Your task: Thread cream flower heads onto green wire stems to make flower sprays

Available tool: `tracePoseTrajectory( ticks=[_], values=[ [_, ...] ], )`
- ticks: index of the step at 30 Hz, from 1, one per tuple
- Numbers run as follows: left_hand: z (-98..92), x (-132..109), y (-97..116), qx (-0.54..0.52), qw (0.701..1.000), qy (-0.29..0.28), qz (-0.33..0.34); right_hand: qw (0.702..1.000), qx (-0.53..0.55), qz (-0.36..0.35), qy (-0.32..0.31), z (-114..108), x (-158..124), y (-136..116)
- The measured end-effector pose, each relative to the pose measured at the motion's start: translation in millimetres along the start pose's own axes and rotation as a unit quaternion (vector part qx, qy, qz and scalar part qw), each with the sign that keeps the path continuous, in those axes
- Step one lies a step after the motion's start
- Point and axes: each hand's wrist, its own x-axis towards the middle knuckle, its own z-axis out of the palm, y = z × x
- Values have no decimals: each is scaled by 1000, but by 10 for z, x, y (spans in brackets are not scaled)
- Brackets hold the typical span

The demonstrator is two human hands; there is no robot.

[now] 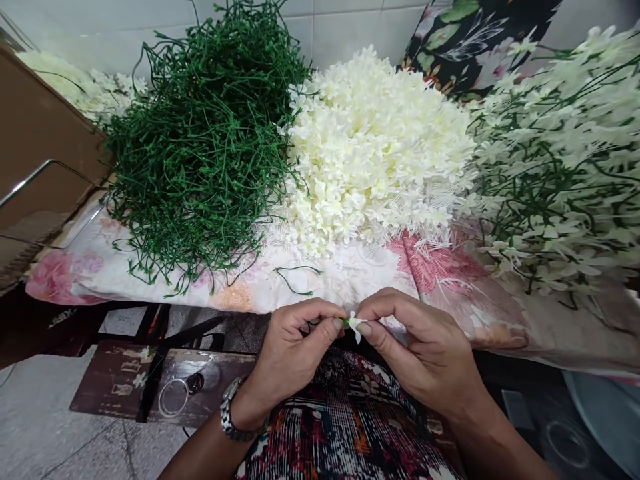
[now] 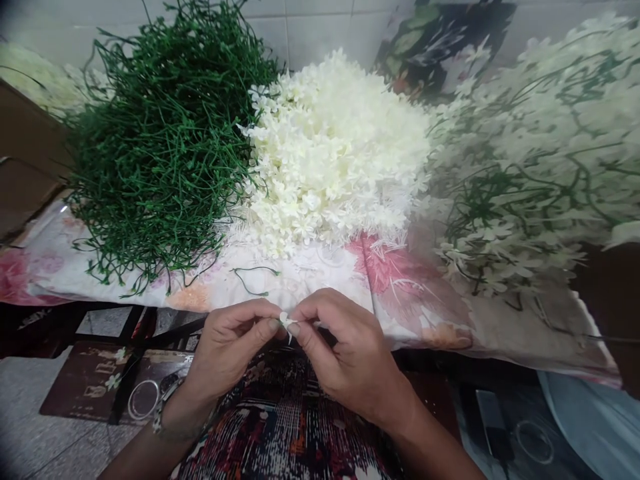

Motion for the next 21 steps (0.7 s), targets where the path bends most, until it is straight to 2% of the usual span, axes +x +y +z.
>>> tracePoseTrajectory(
  ticks=[7,16,21],
  values=[
    [10,36,-58,32,999,14,4,1000,5,16,-10,56,5,53],
    [26,83,-51,60,997,20,50,991,101,91,-18,152,-13,159],
    [27,83,-78,79,994,21,73,987,119,103,-16,192,-13,185]
  ],
)
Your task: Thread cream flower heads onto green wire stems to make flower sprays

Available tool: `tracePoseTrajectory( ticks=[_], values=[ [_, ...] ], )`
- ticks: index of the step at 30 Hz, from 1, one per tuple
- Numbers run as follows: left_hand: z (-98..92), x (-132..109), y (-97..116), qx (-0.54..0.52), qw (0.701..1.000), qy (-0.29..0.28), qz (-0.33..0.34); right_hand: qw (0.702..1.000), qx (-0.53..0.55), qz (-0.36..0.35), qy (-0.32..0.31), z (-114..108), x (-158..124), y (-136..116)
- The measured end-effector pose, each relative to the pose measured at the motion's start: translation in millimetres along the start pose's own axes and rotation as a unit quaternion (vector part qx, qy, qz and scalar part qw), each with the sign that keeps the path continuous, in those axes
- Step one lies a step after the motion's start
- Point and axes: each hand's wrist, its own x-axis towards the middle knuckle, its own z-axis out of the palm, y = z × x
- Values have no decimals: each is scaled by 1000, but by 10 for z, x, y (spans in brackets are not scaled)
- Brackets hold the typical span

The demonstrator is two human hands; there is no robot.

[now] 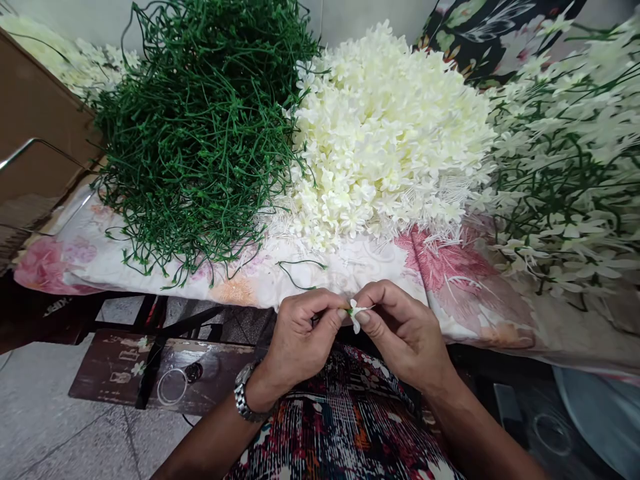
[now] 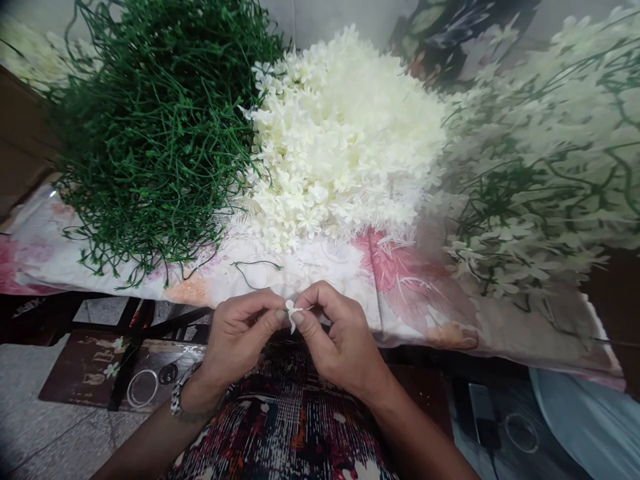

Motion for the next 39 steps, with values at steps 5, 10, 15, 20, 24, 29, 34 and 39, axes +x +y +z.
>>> tracePoseTrajectory(
  ticks=[5,10,15,20,24,29,34,39],
  values=[
    [7,-5,-26,23,999,4,35,1000,16,6,-1,18,0,35],
    [20,4,-17,38,997,11,65,1000,23,9,-5,23,11,38],
    [32,5,-22,36,997,17,59,1000,17,11,-6,28,13,48],
    [44,-8,-39,43,997,21,61,1000,5,7,-1,39,19,41],
    [44,-6,-43,37,997,25,64,1000,-7,5,-3,38,32,24],
    [43,-3,-33,29,999,25,39,1000,-29,0,-4,41,48,15],
    [16,-13,-7,-53,998,18,-35,1000,-10,-8,-23,14,44,1],
    [-32,-53,-52,-123,987,17,-99,993,-61,-101,22,-72,26,-47]
  ],
)
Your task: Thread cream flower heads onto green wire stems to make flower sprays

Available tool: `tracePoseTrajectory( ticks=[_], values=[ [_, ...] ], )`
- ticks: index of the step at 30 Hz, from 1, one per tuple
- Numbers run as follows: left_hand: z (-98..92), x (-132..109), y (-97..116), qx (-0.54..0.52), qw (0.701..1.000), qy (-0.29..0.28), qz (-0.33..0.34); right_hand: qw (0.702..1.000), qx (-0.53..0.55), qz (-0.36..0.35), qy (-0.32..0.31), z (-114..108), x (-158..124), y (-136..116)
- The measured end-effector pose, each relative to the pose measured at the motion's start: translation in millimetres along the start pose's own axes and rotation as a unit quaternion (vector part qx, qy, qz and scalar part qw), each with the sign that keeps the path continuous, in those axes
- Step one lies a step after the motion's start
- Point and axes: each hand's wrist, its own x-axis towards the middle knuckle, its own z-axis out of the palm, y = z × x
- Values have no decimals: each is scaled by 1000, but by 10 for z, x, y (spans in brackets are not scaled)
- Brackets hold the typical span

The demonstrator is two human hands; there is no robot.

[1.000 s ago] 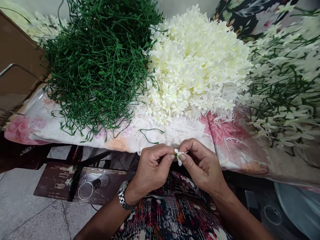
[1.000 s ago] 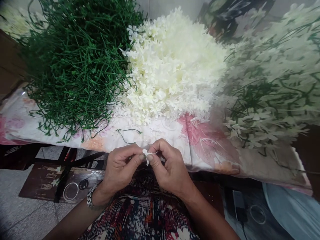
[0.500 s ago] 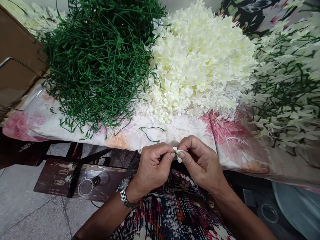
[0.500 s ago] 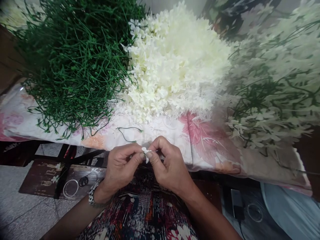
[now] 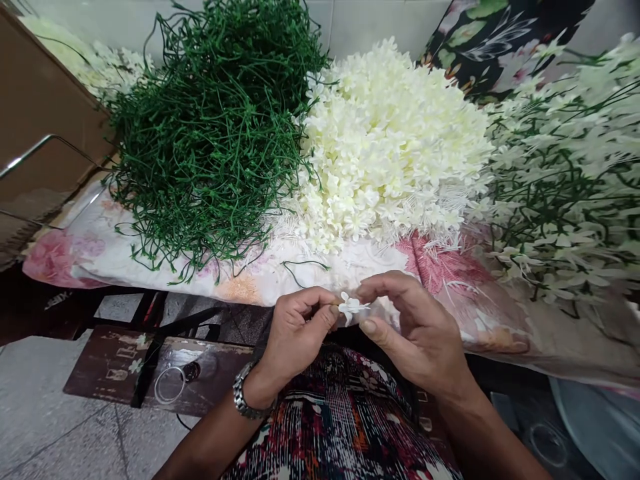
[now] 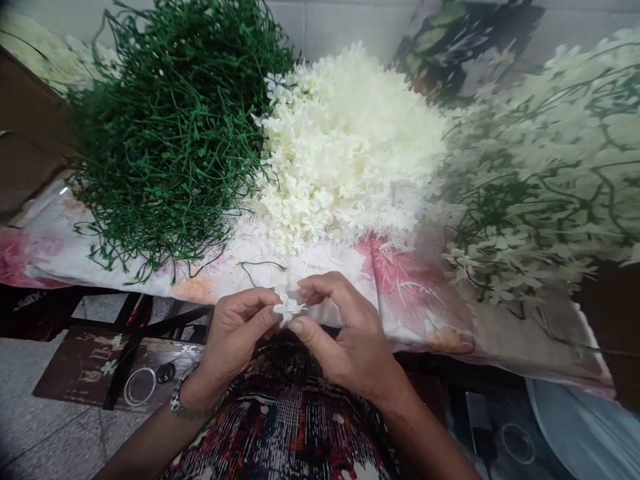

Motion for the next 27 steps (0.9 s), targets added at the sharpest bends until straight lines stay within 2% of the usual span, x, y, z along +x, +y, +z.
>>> tracePoseTrajectory(
  ticks=[4,7,15,20,27],
  values=[
    [-7,-3,-24,-4,1000,5,-3,986,-105,-126,18,-21,32,-63],
    [16,0,0,16,1000,8,7,970,-174,-170,8,4,44,-71],
    [96,2,12,125,990,33,65,950,-244,-194,19,43,22,32],
    [121,13,23,211,971,36,110,956,-223,-187,-13,25,36,84],
    [125,31,35,257,957,32,127,964,-195,-177,-28,21,45,109]
  ],
)
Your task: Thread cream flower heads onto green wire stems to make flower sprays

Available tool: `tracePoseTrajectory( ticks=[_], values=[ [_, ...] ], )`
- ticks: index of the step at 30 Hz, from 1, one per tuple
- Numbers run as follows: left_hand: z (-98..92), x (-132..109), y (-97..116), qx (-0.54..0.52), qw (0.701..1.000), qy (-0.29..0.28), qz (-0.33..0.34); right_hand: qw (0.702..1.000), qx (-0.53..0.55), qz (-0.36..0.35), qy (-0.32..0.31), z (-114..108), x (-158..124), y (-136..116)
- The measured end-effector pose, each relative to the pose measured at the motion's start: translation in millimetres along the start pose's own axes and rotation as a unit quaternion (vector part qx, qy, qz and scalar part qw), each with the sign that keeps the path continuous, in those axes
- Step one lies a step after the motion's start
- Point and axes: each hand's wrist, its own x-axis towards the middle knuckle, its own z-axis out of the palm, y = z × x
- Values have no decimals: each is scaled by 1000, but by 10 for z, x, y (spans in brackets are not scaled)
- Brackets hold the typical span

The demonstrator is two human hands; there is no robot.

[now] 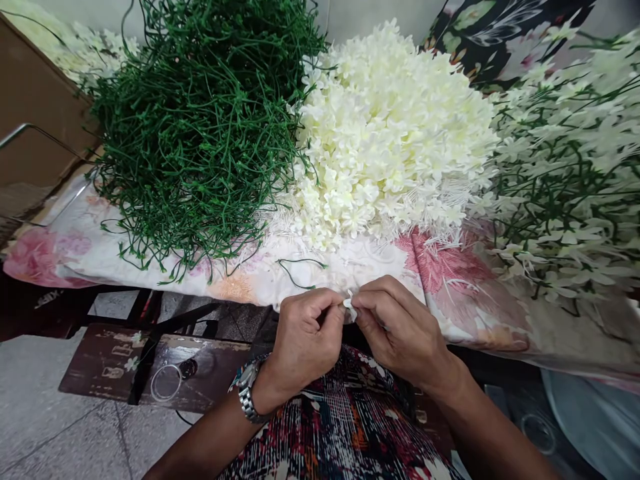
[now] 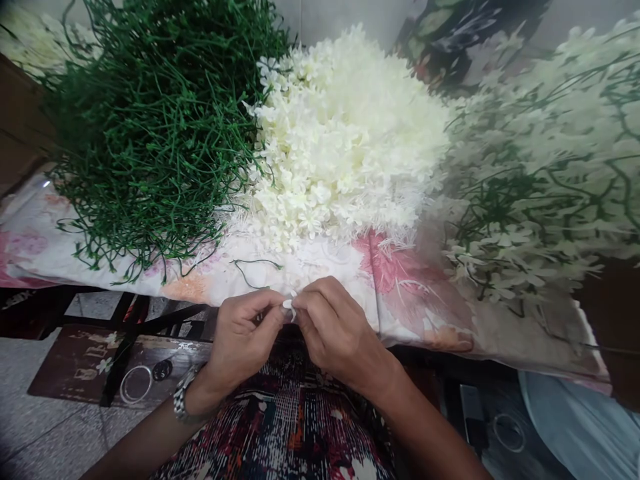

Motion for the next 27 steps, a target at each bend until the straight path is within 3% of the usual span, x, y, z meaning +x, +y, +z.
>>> tracePoseTrajectory(
  ticks=[7,15,21,27],
  values=[
    [25,16,-20,-16,999,-12,-34,1000,-20,-9,9,8,-4,12],
    [-78,-15,-26,-229,964,-1,-133,999,5,4,41,-162,31,-93],
    [-106,-91,-43,-143,987,66,-10,999,4,7,50,-151,61,-198],
    [-70,-132,-65,-62,986,88,124,998,32,27,52,-95,84,-221]
  ],
)
